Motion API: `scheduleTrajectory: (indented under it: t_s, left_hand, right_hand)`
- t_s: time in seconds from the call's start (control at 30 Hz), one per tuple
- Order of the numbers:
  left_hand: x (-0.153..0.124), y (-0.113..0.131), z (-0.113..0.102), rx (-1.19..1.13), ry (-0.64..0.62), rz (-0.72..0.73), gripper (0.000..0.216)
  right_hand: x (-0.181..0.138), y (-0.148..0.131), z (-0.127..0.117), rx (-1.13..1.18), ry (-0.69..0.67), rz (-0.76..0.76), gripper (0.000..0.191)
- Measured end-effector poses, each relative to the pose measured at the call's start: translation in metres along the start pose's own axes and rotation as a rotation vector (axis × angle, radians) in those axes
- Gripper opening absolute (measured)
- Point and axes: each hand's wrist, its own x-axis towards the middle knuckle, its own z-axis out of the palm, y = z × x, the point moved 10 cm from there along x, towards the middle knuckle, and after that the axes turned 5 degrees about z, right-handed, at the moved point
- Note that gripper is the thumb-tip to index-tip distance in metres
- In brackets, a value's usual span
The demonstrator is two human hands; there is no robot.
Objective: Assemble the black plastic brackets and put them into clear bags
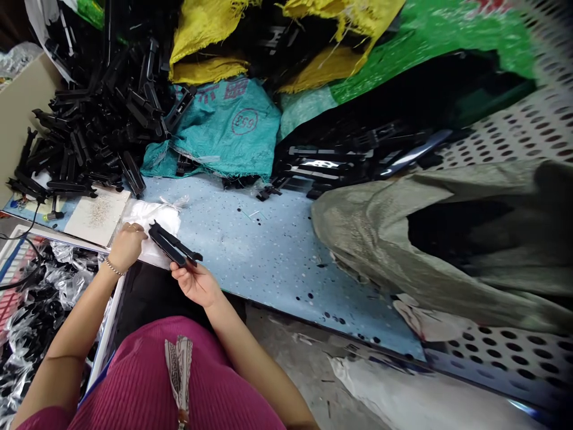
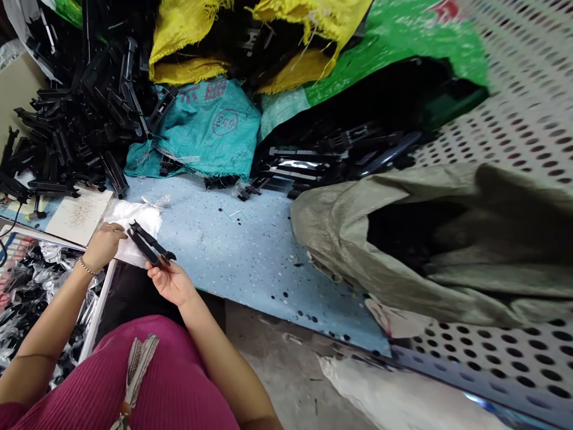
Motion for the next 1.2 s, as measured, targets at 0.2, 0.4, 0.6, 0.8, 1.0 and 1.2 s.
scheduleTrajectory:
  t_s: [0.2,0.4,0.6,0.8,1.0,1.2]
  left_hand:
    - [-0.004,-0.007,-0.024,-0.103,0.159,0.028,0.044]
    - [-0.014,0.000,-0.033,-0.249,0.293,0.015,0.051]
    - [-0.033,0.013,-0.031,-0.257,0.286,-0.034,0.060]
    - [-0.028,0.008,-0.024,-0.339,0.296,-0.062,0.061]
    - [-0.036,0.024,-0.035,-0.223,0.381,-0.002,0.065]
    - [-0.058,0.089,-0.009,-0.329,0.257,0.274,0.078]
  right_hand:
    - [0.001,0.005,0.010,0.043,-0.121,-0.013,0.014]
    - [0.020,0.012,0.021,0.115,-0.046,0.023,0.015]
    - [0.011,-0.012,0.009,-0.068,0.016,-0.127,0.016]
    - [-0.023,-0.008,0.005,-0.224,-0.033,-0.161,0.033]
    - [0.012,0.014,0.011,-0.217,-0.066,-0.119,0.023]
    - [0.029,-0.021,0.014,-0.501,0.137,-0.342,0.022]
